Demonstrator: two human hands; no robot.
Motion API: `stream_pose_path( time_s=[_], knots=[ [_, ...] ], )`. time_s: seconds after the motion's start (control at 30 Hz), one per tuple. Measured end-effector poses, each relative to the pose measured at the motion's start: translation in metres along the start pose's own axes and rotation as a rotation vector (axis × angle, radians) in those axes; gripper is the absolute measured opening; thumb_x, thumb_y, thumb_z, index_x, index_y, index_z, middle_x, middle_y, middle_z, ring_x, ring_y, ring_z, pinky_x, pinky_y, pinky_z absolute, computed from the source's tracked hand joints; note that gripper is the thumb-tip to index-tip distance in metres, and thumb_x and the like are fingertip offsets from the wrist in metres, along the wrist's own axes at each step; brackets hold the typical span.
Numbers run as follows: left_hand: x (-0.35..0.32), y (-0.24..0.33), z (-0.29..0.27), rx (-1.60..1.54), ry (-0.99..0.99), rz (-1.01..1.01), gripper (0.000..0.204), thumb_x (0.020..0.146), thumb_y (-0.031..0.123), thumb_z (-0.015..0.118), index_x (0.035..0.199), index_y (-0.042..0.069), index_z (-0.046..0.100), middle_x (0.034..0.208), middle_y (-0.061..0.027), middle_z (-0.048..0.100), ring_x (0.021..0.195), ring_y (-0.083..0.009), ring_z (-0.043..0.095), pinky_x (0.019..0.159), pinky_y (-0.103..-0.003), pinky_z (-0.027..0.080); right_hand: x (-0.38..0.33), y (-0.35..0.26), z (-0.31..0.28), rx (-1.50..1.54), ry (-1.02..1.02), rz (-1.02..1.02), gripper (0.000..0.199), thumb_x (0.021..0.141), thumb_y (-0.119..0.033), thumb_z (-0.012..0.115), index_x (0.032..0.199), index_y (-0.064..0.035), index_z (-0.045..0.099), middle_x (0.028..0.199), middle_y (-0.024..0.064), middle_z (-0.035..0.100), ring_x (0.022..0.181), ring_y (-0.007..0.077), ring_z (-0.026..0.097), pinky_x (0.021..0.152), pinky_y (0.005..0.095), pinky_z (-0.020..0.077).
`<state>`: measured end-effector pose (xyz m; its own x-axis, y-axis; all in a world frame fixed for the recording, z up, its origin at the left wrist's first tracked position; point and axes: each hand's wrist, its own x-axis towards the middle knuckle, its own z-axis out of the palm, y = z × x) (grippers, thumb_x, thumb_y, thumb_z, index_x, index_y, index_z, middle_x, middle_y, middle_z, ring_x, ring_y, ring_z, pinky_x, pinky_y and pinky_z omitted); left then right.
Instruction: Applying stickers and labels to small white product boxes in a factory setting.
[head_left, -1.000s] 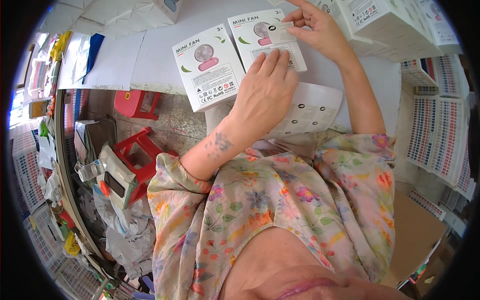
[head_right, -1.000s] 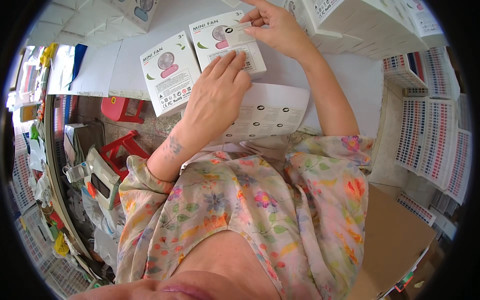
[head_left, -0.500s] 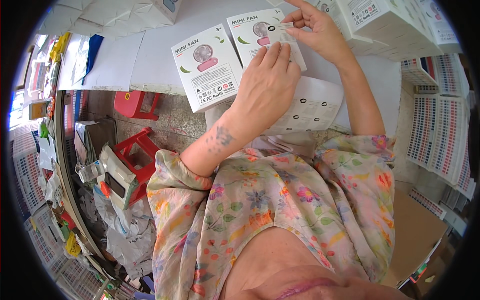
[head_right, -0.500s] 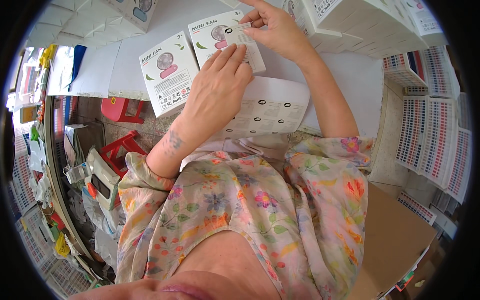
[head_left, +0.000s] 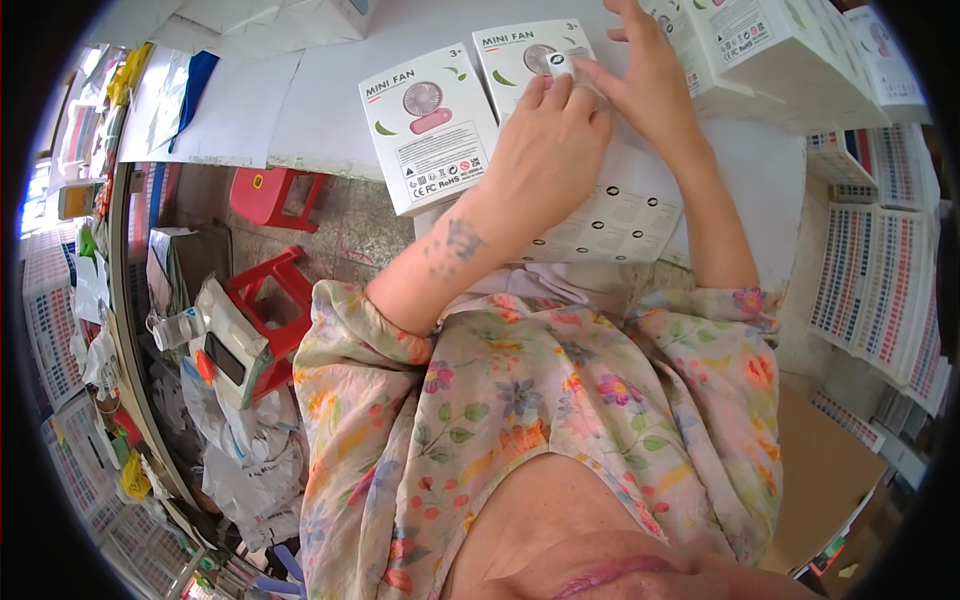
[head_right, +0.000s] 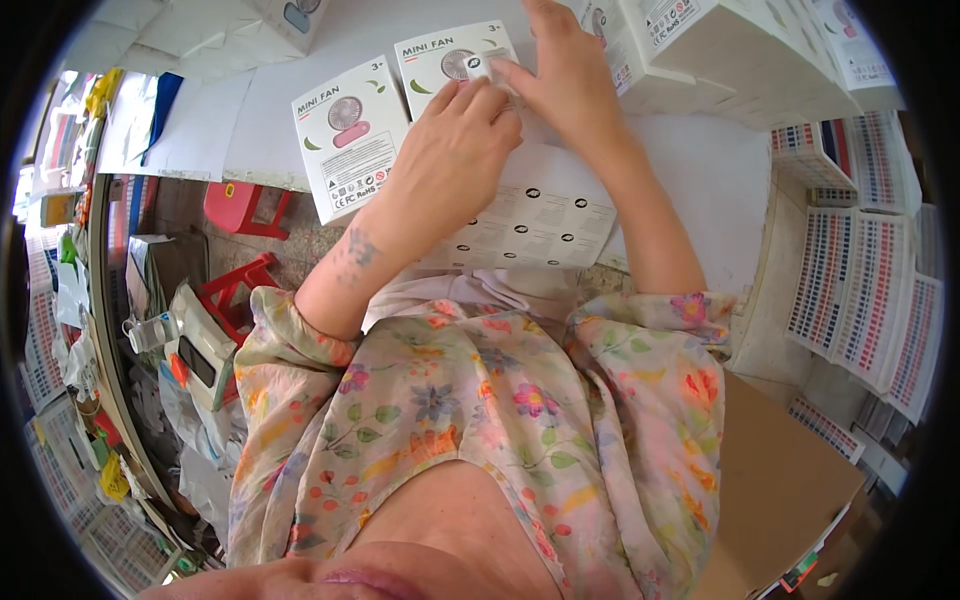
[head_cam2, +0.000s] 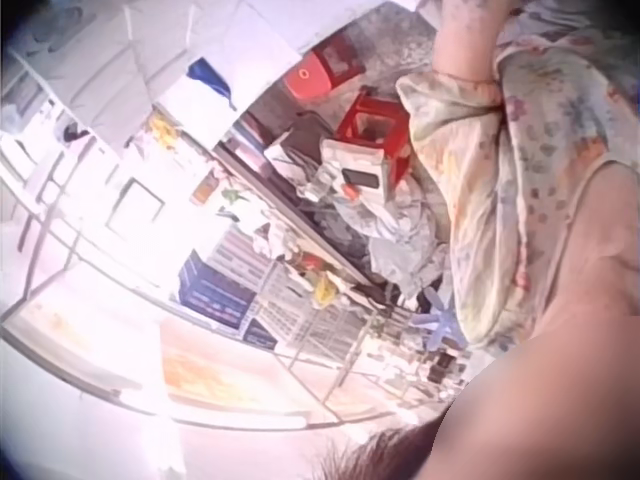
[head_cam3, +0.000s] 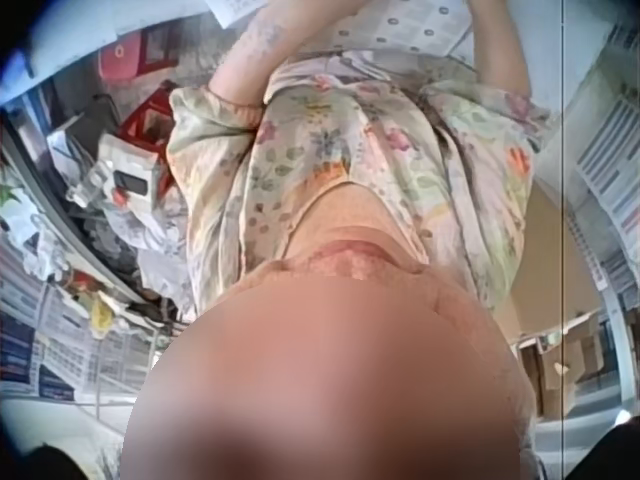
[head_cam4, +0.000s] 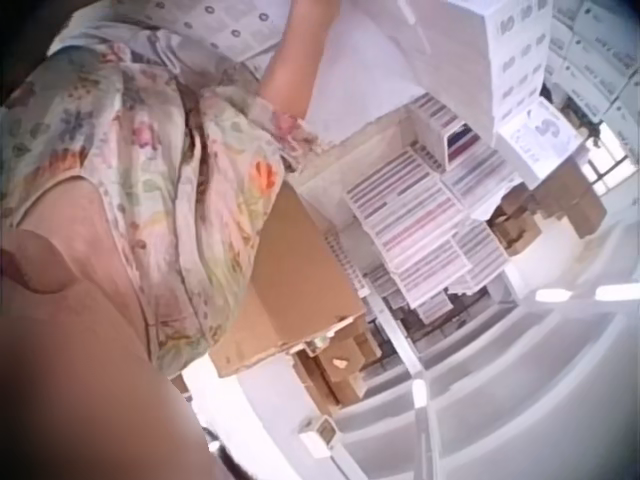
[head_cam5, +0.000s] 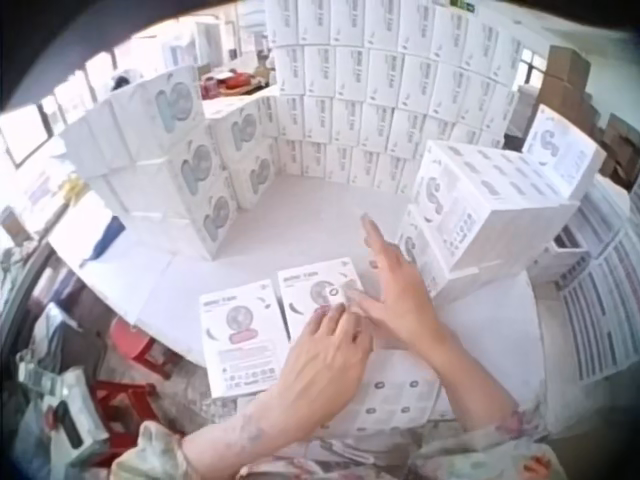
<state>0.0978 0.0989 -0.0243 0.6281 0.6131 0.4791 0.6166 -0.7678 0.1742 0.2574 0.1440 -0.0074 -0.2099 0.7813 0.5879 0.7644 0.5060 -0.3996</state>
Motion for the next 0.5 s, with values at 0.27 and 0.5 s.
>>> stream_pose_path(
  time_s=[0.27, 0.5],
  knots=[
    [-0.005, 0.005, -0.007, 0.055, -0.043, 0.029, 0.016, 0.078, 0.011, 0.057, 0.085, -0.001, 0.065, 0.105, -0.0185, 0.062, 0.108, -0.0343, 0.056, 0.094, -0.044, 0.045, 0.003, 0.054, 0.029, 0.987, 0.135, -0.386, 0.083, 0.082, -0.004, 0.068, 0.154, -0.0095, 0.026, 0.107, 0.0187, 0.068, 0.1, 0.0296, 0.064, 0.092, 0.039, 0.0493],
    [-0.012, 0.005, -0.003, 0.111, 0.055, 0.038, 0.015, 0.077, 0.012, 0.058, 0.083, 0.0, 0.065, 0.104, -0.0169, 0.064, 0.097, -0.0306, 0.058, 0.083, -0.038, 0.046, 0.005, 0.021, -0.004, 0.212, -0.207, 0.029, 0.068, 0.083, -0.001, 0.063, 0.147, -0.0077, 0.041, 0.091, 0.012, 0.069, 0.086, 0.0247, 0.065, 0.082, 0.0344, 0.05]
  ],
)
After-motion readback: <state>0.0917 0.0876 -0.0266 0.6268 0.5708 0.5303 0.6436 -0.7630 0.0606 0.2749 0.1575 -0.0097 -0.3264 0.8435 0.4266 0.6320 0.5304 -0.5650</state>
